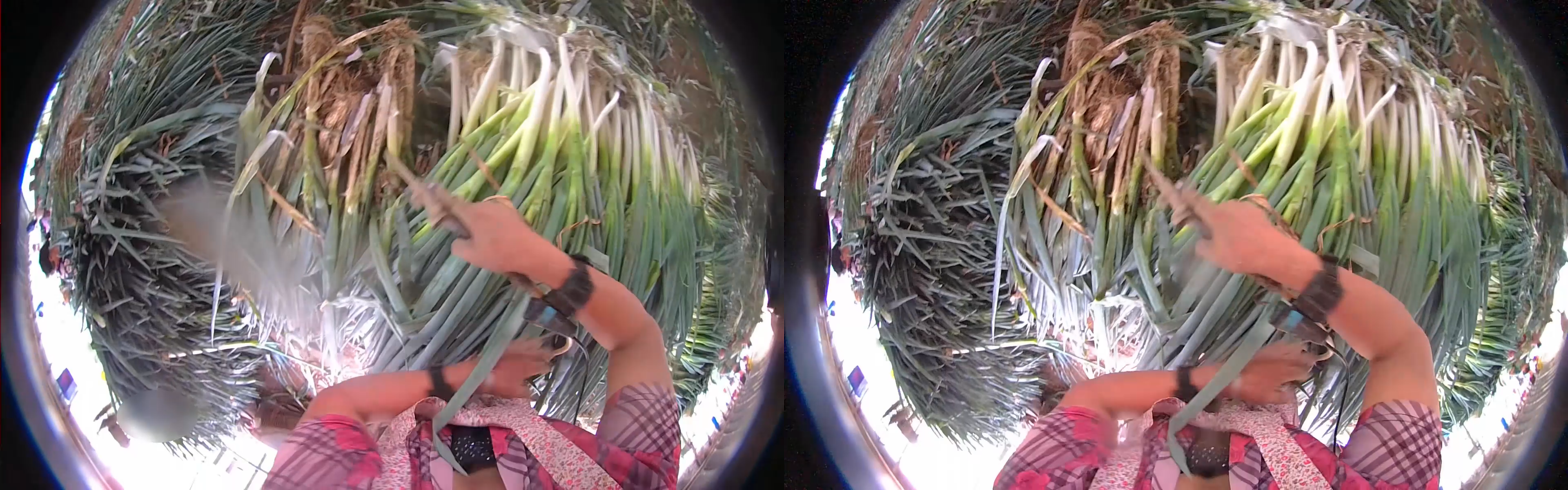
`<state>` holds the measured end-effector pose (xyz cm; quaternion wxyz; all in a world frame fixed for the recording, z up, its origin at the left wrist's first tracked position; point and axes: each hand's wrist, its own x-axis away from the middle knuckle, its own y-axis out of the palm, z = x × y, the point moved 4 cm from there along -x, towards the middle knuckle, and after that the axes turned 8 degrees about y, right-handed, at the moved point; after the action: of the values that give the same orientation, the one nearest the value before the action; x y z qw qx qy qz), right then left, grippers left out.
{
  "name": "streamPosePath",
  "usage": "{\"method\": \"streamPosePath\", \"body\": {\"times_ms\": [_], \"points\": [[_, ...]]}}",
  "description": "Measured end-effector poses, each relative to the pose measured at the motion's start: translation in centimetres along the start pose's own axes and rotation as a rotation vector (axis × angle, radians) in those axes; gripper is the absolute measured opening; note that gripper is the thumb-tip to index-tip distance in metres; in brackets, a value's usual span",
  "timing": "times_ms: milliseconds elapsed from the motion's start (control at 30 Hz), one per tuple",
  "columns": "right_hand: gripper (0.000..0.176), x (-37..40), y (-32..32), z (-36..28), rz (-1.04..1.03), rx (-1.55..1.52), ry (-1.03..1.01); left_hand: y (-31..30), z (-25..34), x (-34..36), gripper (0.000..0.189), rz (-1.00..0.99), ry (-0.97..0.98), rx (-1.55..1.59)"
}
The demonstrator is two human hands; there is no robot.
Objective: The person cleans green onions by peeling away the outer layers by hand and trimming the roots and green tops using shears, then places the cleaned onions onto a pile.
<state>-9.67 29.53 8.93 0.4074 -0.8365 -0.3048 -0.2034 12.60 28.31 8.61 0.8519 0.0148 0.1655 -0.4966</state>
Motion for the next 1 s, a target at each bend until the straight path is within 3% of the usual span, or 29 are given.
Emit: {"method": "streamPosePath", "body": {"times_ms": [67, 100, 133, 167, 200, 233, 267, 333, 367, 433, 467, 533, 600, 667, 733, 767, 833, 1000], "points": [[0.07, -2.2, 4.0, -0.5, -0.109, 0.049, -0.014, -4.2, -2.7, 5.8, 0.038, -0.328, -0.265, 0.716], [0.071, -3.5, 4.9, -0.7, -0.074, 0.061, -0.044, -8.5, -3.0, 7.8, 0.031, -0.199, -0.749, 0.619], [0.072, -4.8, 5.5, -0.9, -0.038, 0.076, -0.073, -12.1, -4.3, 10.9, 0.025, 0.149, -1.019, 0.828], [0.072, -6.1, 5.9, -0.7, -0.049, 0.074, -0.076, -15.4, -7.4, 14.3, 0.024, 0.37, -0.991, 0.592], [0.068, -7.4, 5.2, 0.0, 0.161, 0.043, 0.0, -18.8, -10.3, 17.7, 0.023, 0.561, -0.972, 0.321], [0.064, -8.1, 4.5, 0.2, 0.374, 0.014, 0.074, -22.3, -11.0, 18.9, 0.023, 0.869, -1.061, -0.228], [0.064, -7.8, 5.4, -0.4, 0.371, 0.017, 0.068, -24.4, -13.5, 20.9, 0.03, 0.888, -1.128, -0.297], [0.067, -5.6, 8.9, -1.8, 0.126, 0.118, 0.065, -25.5, -18.2, 23.3, 0.037, 0.707, -1.188, -0.85], [0.07, -4.5, 10.4, -2.7, -0.056, 0.186, 0.075, -25.2, -19.0, 23.0, 0.037, 0.715, -1.181, -0.845], [0.072, -3.5, 12.1, -4.1, -0.131, 0.164, 0.091, -24.2, -21.0, 21.9, 0.044, 0.555, -1.432, -1.018], [0.075, -3.5, 12.6, -4.2, -0.211, 0.126, 0.104, -24.5, -21.5, 21.8, 0.044, 0.563, -1.421, -1.014], [0.075, -4.7, 12.8, -3.3, -0.119, 0.106, 0.076, -24.9, -21.8, 22.2, 0.046, 0.636, -1.449, -0.866], [0.062, -6.1, 11.5, -2.8, 0.088, 0.101, 0.174, -25.8, -20.8, 22.8, 0.05, 0.628, -1.471, -0.76], [0.06, -4.8, 11.4, -4.4, 0.055, 0.061, 0.156, -26.4, -18.7, 22.9, 0.053, 0.648, -1.33, -0.588], [0.06, -1.4, 11.9, -7.2, -0.185, 0.018, 0.161, -27.1, -17.6, 23.6, 0.053, 0.656, -1.305, -0.53], [0.059, -0.4, 12.6, -7.6, -0.151, 0.015, 0.063, -27.3, -17.3, 24.0, 0.052, 0.689, -1.229, -0.447], [0.06, -0.9, 12.4, -7.9, -0.137, 0.009, 0.109, -27.6, -17.6, 25.0, 0.046, 0.722, -1.196, -0.32], [0.066, -3.1, 13.6, -6.6, 0.013, -0.082, 0.121, -27.6, -16.4, 25.3, 0.041, 0.667, -1.172, -0.437]]}}
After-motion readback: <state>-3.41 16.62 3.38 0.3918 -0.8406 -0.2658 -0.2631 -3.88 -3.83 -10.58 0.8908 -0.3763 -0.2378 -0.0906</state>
